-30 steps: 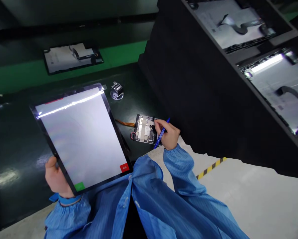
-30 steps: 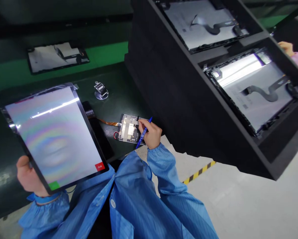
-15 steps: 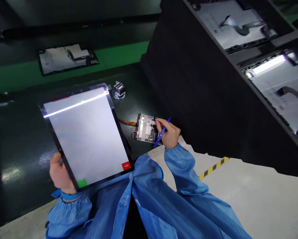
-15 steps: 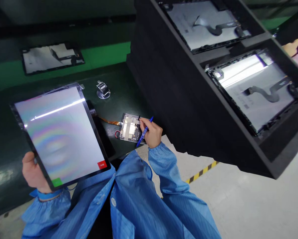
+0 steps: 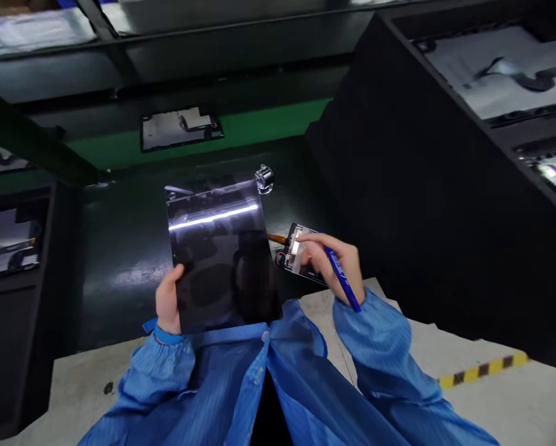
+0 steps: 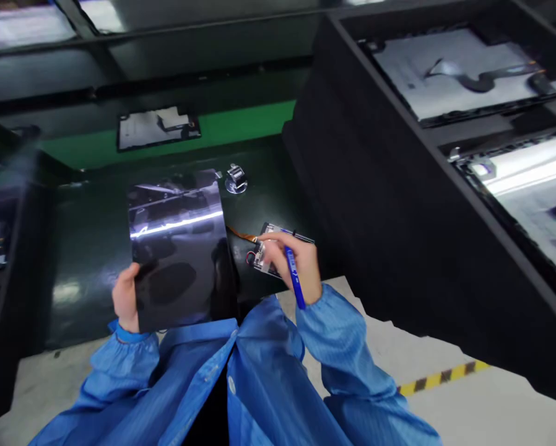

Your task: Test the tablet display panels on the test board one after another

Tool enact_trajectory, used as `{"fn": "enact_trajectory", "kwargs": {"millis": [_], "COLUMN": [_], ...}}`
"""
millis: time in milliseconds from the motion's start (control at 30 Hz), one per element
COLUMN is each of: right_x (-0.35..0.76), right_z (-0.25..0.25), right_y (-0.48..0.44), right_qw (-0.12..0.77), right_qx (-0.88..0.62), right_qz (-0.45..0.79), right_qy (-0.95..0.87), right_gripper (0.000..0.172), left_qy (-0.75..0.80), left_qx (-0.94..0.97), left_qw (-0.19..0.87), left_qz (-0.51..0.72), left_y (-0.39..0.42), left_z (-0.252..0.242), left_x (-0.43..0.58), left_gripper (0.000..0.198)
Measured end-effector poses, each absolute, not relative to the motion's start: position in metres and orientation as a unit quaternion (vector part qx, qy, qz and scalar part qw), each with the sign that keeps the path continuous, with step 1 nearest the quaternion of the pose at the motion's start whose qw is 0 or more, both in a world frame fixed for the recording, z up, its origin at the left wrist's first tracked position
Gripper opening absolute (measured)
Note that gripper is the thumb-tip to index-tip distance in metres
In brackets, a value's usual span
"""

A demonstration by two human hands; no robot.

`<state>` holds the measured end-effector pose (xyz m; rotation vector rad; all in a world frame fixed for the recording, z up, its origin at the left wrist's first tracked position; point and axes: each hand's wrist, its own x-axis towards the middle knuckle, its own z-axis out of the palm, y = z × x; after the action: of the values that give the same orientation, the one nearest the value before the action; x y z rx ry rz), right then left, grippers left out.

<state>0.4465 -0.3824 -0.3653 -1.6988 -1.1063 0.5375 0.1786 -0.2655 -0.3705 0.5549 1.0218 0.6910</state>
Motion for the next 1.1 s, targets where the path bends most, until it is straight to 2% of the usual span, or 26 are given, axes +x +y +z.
{"fn": "enact_trajectory", "kwargs": {"millis": [67,167,267,333,367,467,533,600,667,733,833,900,967,1100], "right_x": [0.428,0.414,0.418,0.423,0.426,0.430,0.432,0.434,0.437,0.441,0.449,0.454,0.456,0.451], "right_z": [-0.350,-0.336,-0.333,-0.336,-0.340,-0.355,-0.363,-0.369,-0.371,-0.372,-0.372,-0.371,-0.369,-0.364], "right_y": [-0.369,-0.353,-0.346,-0.345,-0.343,-0.332,-0.321,-0.309,-0.301,-0.299,-0.304,-0.310,-0.314,-0.314], "right_qw": [0.496,0.486,0.515,0.515,0.499,0.461,0.485,0.524,0.546,0.570,0.606,0.606,0.590,0.577], "right_qx": [-0.629,-0.604,-0.529,-0.456,-0.436,-0.442,-0.465,-0.501,-0.542,-0.562,-0.544,-0.506,-0.467,-0.461], "right_qz": [0.341,0.320,0.215,0.105,0.035,-0.172,-0.225,-0.187,-0.072,0.068,0.250,0.346,0.406,0.412], "right_qy": [-0.493,-0.545,-0.639,-0.718,-0.748,-0.750,-0.706,-0.663,-0.634,-0.596,-0.524,-0.507,-0.519,-0.534], "right_gripper": [0.036,0.034,0.022,0.010,0.011,0.031,0.047,0.062,0.065,0.052,0.021,0.029,0.037,0.036], "left_qy": [0.493,0.516,0.394,0.256,0.204,0.139,0.116,0.085,0.060,0.053,0.067,0.078,0.094,0.176], "left_qx": [0.284,0.460,0.714,0.850,0.896,0.962,0.966,0.968,0.971,0.974,0.976,0.979,0.982,0.979], "left_qw": [0.757,0.655,0.531,0.423,0.352,0.115,0.004,-0.038,-0.034,-0.018,-0.005,0.001,0.015,0.054], "left_qz": [0.321,0.305,0.229,0.182,0.174,0.206,0.230,0.233,0.227,0.221,0.205,0.189,0.164,0.088], "left_y": [-0.273,-0.278,-0.268,-0.256,-0.249,-0.232,-0.226,-0.221,-0.214,-0.205,-0.187,-0.177,-0.172,-0.176], "left_z": [-0.361,-0.341,-0.324,-0.320,-0.321,-0.330,-0.336,-0.341,-0.346,-0.354,-0.373,-0.386,-0.394,-0.386], "left_x": [0.180,0.172,0.157,0.150,0.147,0.144,0.144,0.145,0.146,0.147,0.149,0.149,0.148,0.147], "left_gripper": [0.028,0.038,0.030,0.034,0.038,0.054,0.058,0.056,0.055,0.055,0.058,0.062,0.066,0.074]}}
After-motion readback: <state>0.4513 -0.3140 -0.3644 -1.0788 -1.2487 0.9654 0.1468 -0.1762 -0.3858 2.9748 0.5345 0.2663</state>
